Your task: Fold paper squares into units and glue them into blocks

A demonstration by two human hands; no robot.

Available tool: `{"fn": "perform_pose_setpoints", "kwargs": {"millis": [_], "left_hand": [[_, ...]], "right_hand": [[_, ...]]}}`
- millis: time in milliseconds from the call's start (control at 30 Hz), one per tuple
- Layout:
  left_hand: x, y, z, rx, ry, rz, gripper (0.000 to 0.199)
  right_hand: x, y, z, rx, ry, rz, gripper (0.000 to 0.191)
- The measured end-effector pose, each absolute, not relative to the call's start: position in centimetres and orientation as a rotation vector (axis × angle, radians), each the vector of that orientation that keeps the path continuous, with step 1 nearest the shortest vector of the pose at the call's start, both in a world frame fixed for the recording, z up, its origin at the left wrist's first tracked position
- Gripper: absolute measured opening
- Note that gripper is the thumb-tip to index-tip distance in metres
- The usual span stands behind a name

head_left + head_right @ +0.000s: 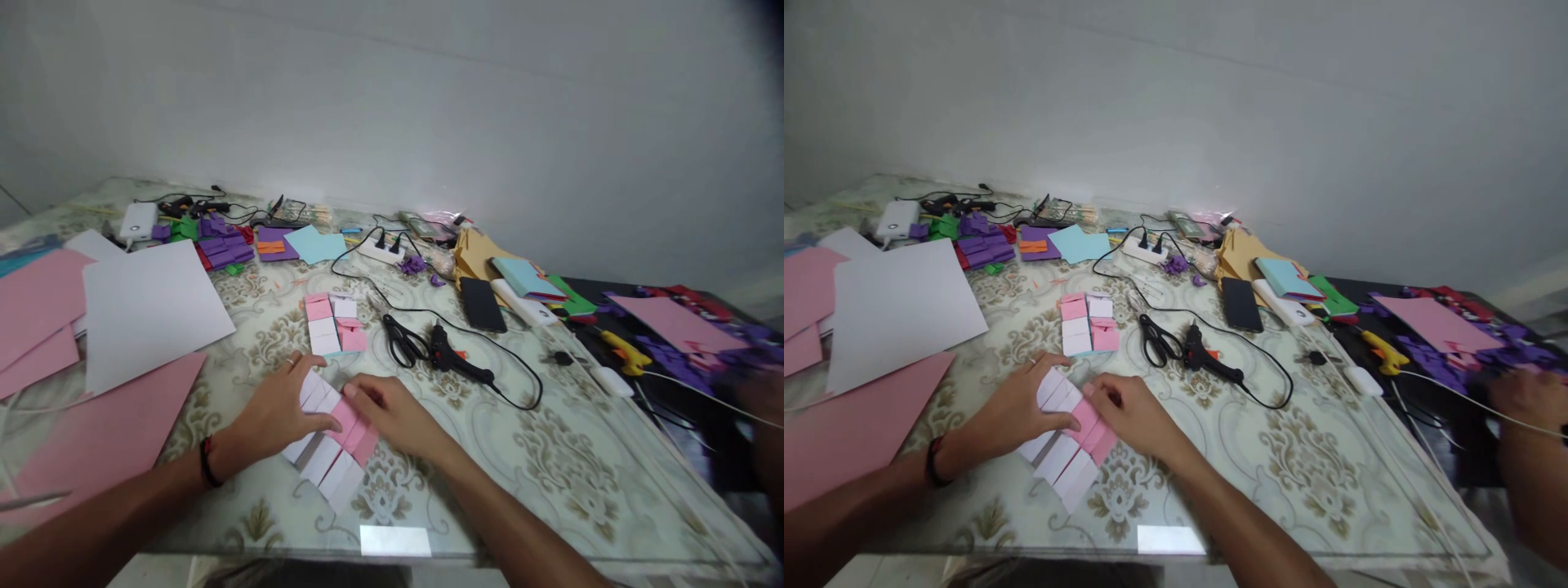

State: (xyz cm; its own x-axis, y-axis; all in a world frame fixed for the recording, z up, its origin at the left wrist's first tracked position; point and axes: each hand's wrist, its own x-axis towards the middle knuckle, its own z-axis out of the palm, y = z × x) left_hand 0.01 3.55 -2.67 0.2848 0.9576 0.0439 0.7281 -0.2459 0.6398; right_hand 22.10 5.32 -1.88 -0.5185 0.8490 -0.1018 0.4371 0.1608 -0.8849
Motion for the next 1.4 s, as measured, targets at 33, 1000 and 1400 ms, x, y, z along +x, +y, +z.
{"fn": "perform_pose_setpoints", "kwargs": {"millis": [33,1000,1400], "left_hand": [[0.2,3.4,-2.7,2.068,1.479,0.582,0.076],[-0.6,4.2,-1.3,1.762,1.307,0.626,0.030],[-1.0,4.6,-1.4,1.730,1.222,0.567,0.044]], "right_hand": [[22.0,5.2,-1.9,-1.248,-2.035,1.284,0.049],[21.5,5.1,-2.8,-1.300,-2.443,0.787,0.039],[21.9,5.2,-2.4,-1.195,-2.356,0.953,0.041]]}}
